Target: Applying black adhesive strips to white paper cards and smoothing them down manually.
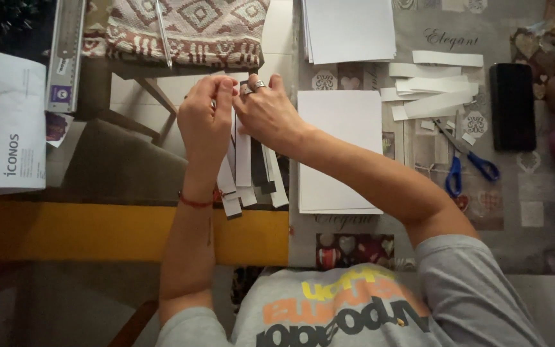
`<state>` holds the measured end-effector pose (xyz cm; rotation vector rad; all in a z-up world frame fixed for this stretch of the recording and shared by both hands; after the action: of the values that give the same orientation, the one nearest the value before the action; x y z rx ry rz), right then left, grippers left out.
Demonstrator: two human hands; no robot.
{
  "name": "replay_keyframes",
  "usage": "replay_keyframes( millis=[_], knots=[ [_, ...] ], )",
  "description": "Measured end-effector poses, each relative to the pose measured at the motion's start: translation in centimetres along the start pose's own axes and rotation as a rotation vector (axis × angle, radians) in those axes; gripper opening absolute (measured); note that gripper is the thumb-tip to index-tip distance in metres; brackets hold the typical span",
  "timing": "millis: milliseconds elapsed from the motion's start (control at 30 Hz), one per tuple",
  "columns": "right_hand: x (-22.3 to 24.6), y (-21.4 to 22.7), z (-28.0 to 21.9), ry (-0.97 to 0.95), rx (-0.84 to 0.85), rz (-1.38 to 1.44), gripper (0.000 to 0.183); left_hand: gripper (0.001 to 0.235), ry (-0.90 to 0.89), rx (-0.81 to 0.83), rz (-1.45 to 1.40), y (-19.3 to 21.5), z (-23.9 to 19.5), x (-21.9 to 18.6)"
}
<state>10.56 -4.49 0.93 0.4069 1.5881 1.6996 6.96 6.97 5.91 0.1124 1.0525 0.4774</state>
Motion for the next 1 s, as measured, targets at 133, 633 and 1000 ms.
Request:
replay_keyframes(
  millis=[133, 633, 1000],
  knots=[
    [-0.3, 0.0, 0.4, -0.045, 0.123, 0.076, 0.058, 0.024, 0.001, 0.003, -0.020, 0.2, 0.1, -0.4],
    [-2.3, -4.9, 1.0, -0.202, 0.357, 0.327, 0.079, 0.019, 0.005, 0.028, 0.006, -0.2, -0.1, -0.2],
    [-2.5, -2.0, -0.2, -0.232, 0.312, 0.270, 0.057, 0.019, 0.010, 0.041, 0.008, -0.7, -0.1, -0.2]
  ],
)
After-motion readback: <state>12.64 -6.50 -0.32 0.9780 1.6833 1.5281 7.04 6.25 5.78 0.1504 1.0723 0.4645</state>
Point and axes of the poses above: each hand's wrist, its own z-axis towards the middle knuckle, its own y-axis out of the back of the hand, x = y × z, the point moved 6 cm from there along z, towards the middle knuckle, and after that the axes turned 7 degrees about -z, right-handed, at the moved point
